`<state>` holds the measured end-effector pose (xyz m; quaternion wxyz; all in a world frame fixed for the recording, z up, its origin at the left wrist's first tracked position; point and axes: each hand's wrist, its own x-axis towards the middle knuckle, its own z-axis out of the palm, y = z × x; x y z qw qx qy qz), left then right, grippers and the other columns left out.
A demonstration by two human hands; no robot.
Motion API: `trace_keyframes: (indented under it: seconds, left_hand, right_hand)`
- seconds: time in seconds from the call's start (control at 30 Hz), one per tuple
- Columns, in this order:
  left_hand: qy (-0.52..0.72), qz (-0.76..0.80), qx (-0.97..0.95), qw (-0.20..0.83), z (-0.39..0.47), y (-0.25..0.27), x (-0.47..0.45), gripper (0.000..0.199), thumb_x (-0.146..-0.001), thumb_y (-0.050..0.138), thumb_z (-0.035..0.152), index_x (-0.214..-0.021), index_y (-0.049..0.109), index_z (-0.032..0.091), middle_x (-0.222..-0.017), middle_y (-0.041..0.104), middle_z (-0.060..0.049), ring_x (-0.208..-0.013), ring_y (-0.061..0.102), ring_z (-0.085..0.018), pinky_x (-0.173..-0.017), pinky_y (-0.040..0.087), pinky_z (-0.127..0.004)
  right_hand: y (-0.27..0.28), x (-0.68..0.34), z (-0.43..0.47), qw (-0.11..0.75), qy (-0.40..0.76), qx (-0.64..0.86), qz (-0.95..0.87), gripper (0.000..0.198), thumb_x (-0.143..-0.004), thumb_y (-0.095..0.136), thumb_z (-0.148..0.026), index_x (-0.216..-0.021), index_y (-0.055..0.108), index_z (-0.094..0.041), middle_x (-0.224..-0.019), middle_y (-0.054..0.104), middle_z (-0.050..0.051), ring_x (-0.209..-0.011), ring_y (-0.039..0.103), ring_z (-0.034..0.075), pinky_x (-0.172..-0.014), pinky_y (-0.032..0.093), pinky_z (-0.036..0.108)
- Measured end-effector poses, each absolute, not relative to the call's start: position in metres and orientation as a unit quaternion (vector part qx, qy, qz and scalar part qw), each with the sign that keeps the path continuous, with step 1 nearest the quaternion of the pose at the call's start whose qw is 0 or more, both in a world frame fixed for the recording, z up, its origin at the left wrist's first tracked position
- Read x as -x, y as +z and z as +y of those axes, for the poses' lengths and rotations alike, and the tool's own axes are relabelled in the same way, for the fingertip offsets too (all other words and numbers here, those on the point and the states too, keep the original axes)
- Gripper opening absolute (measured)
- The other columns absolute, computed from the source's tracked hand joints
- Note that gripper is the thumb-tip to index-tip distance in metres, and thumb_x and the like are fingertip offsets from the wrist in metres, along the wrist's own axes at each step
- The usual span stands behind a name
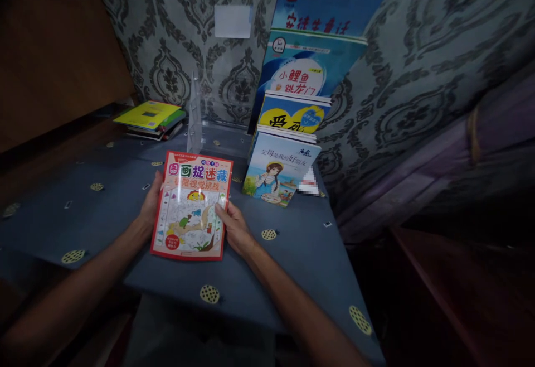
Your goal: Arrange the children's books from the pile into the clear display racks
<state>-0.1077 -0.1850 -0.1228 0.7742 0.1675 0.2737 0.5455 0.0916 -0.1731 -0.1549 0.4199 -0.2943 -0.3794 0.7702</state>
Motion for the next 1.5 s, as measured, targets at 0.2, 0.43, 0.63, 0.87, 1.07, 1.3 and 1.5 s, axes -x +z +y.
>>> trace_keyframes:
  seconds: [0.2,0.43,0.63,0.87,1.07,1.3,1.5]
  left_hand:
    - [0.557,0.285,-0.165,0.763,-0.1849,-0.1249,0.1106,0.083,-0.085,0.046,0.080,-0.134,0.062,0.014,-0.115,0.077,-0.018,-0.122,0.065,-0.043,-0.102,0.051,-0.058]
    - [0.569,0.270,-0.178,0.756,-0.1838,-0.1232,0.1086,0.080,-0.088,0.045,0.077,-0.135,0.061,0.014,-0.115,0.077,-0.018,-0.122,0.065,-0.041,-0.099,0.054,-0.055]
    - [0.578,0.275,-0.180,0.747,-0.1838,-0.1221,0.1079,0.077,-0.089,0.047,0.075,-0.134,0.063,0.014,-0.114,0.077,-0.018,-0.124,0.064,-0.040,-0.099,0.055,-0.053]
    - [0.581,0.285,-0.180,0.741,-0.1845,-0.1239,0.1084,0.080,-0.088,0.049,0.076,-0.136,0.061,0.014,-0.116,0.076,-0.018,-0.123,0.064,-0.042,-0.100,0.053,-0.056]
    - [0.579,0.302,-0.185,0.734,-0.1830,-0.1251,0.1095,0.078,-0.087,0.049,0.076,-0.136,0.061,0.016,-0.116,0.077,-0.016,-0.124,0.064,-0.042,-0.104,0.051,-0.057]
    - [0.576,0.321,-0.181,0.729,-0.1833,-0.1228,0.1086,0.078,-0.088,0.048,0.075,-0.135,0.062,0.015,-0.115,0.077,-0.017,-0.121,0.065,-0.041,-0.103,0.052,-0.056]
    - [0.566,0.314,-0.181,0.740,-0.1846,-0.1236,0.1090,0.079,-0.088,0.048,0.076,-0.135,0.063,0.015,-0.115,0.077,-0.017,-0.120,0.066,-0.041,-0.103,0.052,-0.056]
  right_hand:
    - [-0.1559,-0.0920,-0.1731,0.422,0.767,0.290,-0.387,0.051,-0.066,0.088,-0.054,-0.101,0.071,-0.022,-0.098,0.080,0.004,-0.100,0.075,0.028,-0.088,0.061,0.041]
    - [-0.1558,-0.0935,-0.1726,0.420,0.767,0.293,-0.387,0.049,-0.066,0.089,-0.053,-0.100,0.071,-0.023,-0.099,0.080,0.003,-0.100,0.075,0.027,-0.088,0.061,0.041]
    - [-0.1578,-0.0926,-0.1719,0.421,0.766,0.290,-0.390,0.050,-0.067,0.088,-0.053,-0.103,0.071,-0.023,-0.100,0.080,0.003,-0.101,0.075,0.027,-0.088,0.061,0.041]
    - [-0.1570,-0.0922,-0.1720,0.428,0.762,0.294,-0.387,0.051,-0.064,0.090,-0.054,-0.099,0.071,-0.022,-0.097,0.080,0.004,-0.100,0.075,0.028,-0.088,0.061,0.041]
    - [-0.1583,-0.0926,-0.1722,0.428,0.765,0.284,-0.389,0.050,-0.066,0.088,-0.054,-0.102,0.071,-0.023,-0.101,0.080,0.004,-0.102,0.075,0.027,-0.088,0.061,0.041]
    - [-0.1587,-0.0933,-0.1718,0.424,0.767,0.287,-0.386,0.052,-0.066,0.088,-0.054,-0.104,0.071,-0.023,-0.098,0.080,0.003,-0.097,0.076,0.026,-0.084,0.062,0.039]
    - [-0.1593,-0.0926,-0.1717,0.428,0.770,0.278,-0.384,0.051,-0.067,0.088,-0.054,-0.103,0.071,-0.023,-0.098,0.080,0.003,-0.096,0.076,0.026,-0.084,0.062,0.040]
